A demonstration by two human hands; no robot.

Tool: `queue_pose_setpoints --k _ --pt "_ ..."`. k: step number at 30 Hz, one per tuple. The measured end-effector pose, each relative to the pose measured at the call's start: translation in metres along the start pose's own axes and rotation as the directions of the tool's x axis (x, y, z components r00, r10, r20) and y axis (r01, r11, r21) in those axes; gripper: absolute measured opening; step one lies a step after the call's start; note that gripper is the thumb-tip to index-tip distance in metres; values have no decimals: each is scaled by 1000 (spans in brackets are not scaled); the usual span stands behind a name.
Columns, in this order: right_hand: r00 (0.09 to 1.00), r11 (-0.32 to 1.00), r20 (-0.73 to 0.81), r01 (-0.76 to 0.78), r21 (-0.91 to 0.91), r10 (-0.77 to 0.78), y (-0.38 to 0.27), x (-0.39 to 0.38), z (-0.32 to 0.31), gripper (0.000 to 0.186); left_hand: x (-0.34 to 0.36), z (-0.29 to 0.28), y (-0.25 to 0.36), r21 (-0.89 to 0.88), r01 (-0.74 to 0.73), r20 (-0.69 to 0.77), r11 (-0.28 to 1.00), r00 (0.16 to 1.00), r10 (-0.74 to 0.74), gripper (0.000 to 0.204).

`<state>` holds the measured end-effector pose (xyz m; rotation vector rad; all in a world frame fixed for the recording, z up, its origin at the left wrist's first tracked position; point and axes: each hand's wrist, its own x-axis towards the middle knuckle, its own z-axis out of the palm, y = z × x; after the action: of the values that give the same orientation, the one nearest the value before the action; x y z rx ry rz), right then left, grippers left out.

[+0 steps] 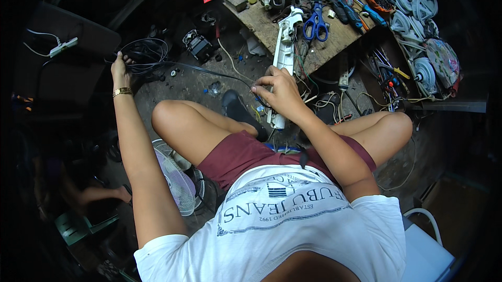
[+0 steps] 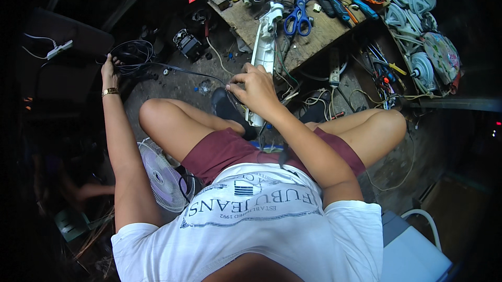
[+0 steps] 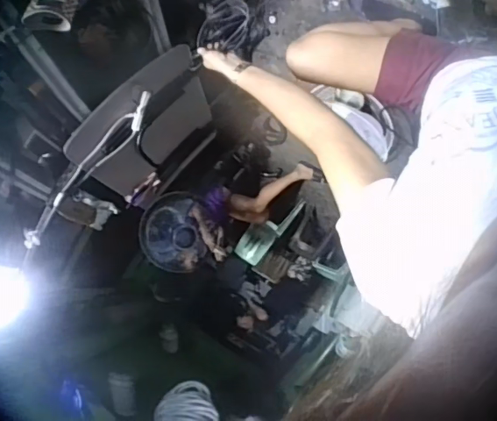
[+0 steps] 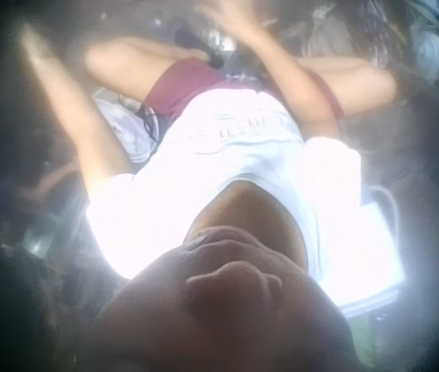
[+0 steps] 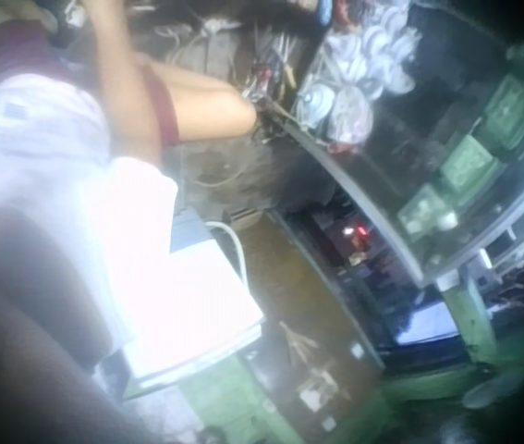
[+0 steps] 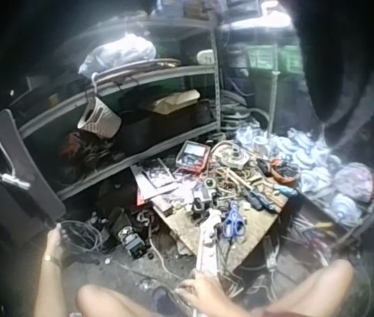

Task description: The person uses a screwdriver and pliers to disassemble a white handheld appliance, handling the internal wiring and plastic housing while sitting on the floor.

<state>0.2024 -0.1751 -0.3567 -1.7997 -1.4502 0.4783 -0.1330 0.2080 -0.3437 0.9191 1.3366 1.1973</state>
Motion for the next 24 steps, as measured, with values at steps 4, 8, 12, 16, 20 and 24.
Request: queue_pose_setpoints --k 4,8,12,16,20,24 --pt "997 998 75 -23 -55 27 2 -11 -13 21 -20 35 -8 55 12 18 998 1000 -13 21" --pt "992 991 87 97 -87 -90 1 -38 -17 22 7 -16 -31 616 112 -14 780 991 -132 44" --pt "993 991 -25 113 -78 -115 19 -59 0 21 -62 62 -80 860 -348 145 372 867 476 64" --pt "986 992 -134 107 71 -97 22 -65 7 19 -219 134 -71 91 -954 942 284 175 286 49" --pt "985 977 -150 116 179 -89 29 -68 14 20 -306 141 -77 125 -946 991 301 102 -90 56" --pt "987 969 -151 82 234 -47 36 -75 16 20 -316 142 -92 156 -909 955 387 239 178 49"
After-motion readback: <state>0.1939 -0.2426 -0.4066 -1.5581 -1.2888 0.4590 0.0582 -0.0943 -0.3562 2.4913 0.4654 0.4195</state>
